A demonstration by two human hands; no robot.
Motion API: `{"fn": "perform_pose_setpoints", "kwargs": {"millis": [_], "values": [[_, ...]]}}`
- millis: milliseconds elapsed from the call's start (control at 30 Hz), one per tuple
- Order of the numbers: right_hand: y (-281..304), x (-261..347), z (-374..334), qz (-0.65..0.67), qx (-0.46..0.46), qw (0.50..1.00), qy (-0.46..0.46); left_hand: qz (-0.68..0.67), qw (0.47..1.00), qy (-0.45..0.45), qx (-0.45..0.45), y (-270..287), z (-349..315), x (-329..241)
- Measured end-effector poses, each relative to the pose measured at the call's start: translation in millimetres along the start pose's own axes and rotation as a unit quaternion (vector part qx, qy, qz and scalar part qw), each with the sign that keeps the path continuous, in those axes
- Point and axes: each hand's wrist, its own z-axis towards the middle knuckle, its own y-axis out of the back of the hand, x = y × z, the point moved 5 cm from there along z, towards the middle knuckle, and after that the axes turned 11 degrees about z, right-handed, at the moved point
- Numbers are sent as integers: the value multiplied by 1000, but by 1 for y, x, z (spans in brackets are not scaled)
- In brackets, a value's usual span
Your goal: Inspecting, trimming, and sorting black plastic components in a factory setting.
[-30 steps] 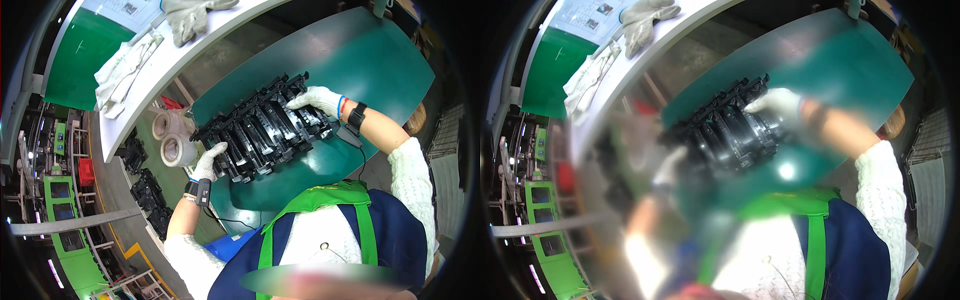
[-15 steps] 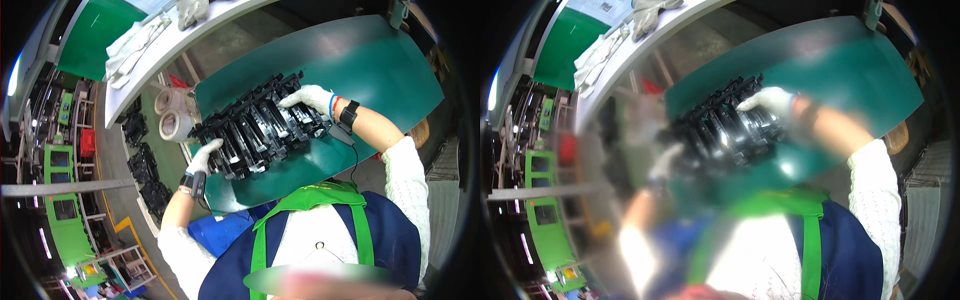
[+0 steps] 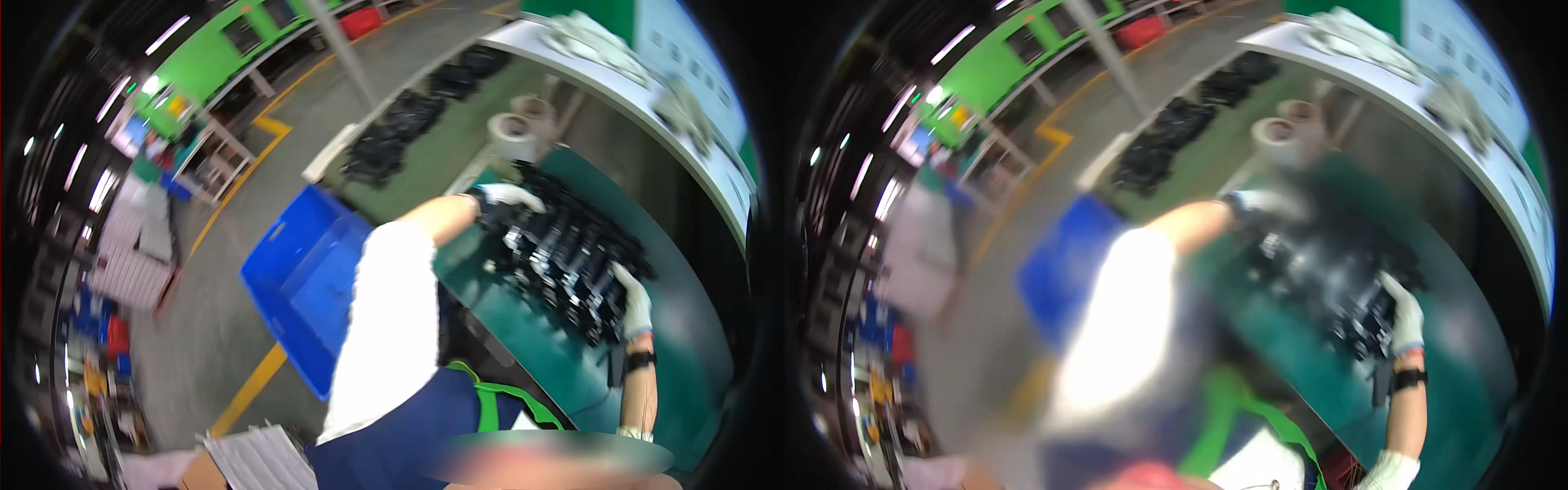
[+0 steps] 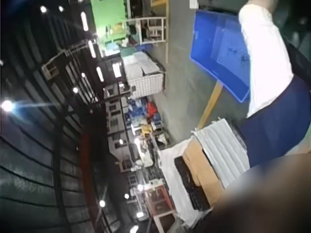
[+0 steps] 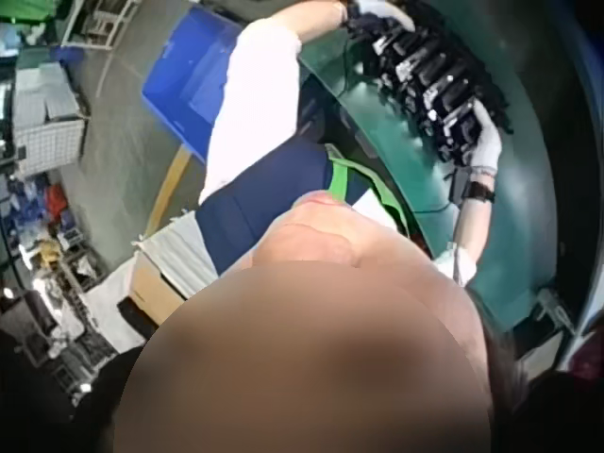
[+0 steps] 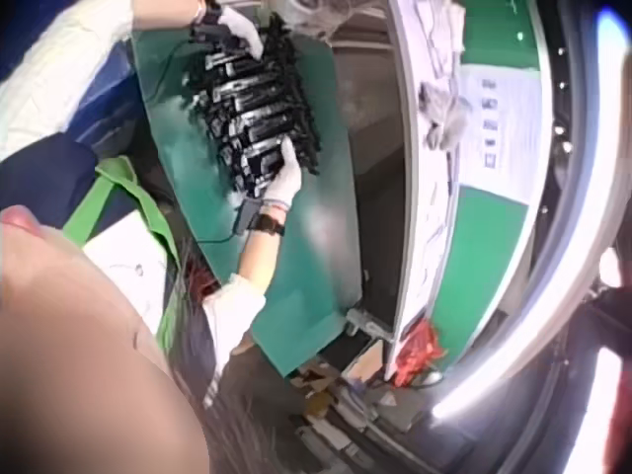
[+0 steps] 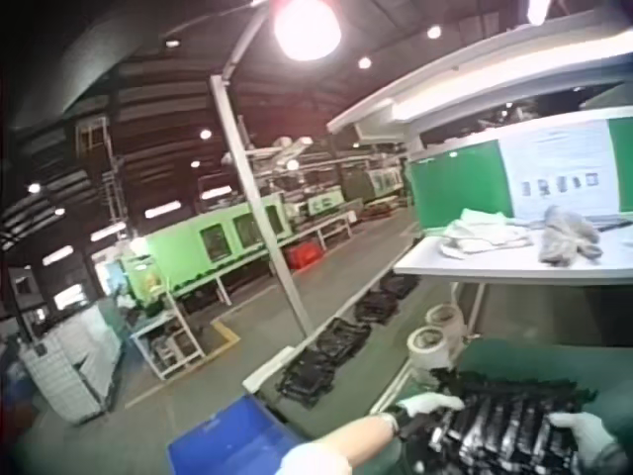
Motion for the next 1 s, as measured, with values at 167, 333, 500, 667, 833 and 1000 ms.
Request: {"fn": "perform_pose_setpoints", "kwargs": {"millis": [167, 333, 500, 667, 833, 1000], "values": [[9, -16, -13, -63, 55, 996, 34, 225, 950, -210, -60, 18, -22, 39], [16, -3, -32, -130, 68, 986, 76, 74, 991, -57, -96, -5, -103, 24], [-2, -14, -74, -46, 39, 996, 60, 109, 981, -132, -86, -5, -194, -22], [-71, -30, -172, -48, 97, 994, -20, 216, 936, -269, -65, 3, -136, 29], [-56, -73, -275, 12, 44, 997, -60, 194, 967, -163, -14, -59, -203, 42], [-27, -121, -371, 39, -7, 999, 20, 333, 889, -297, 101, -151, -195, 60]]}}
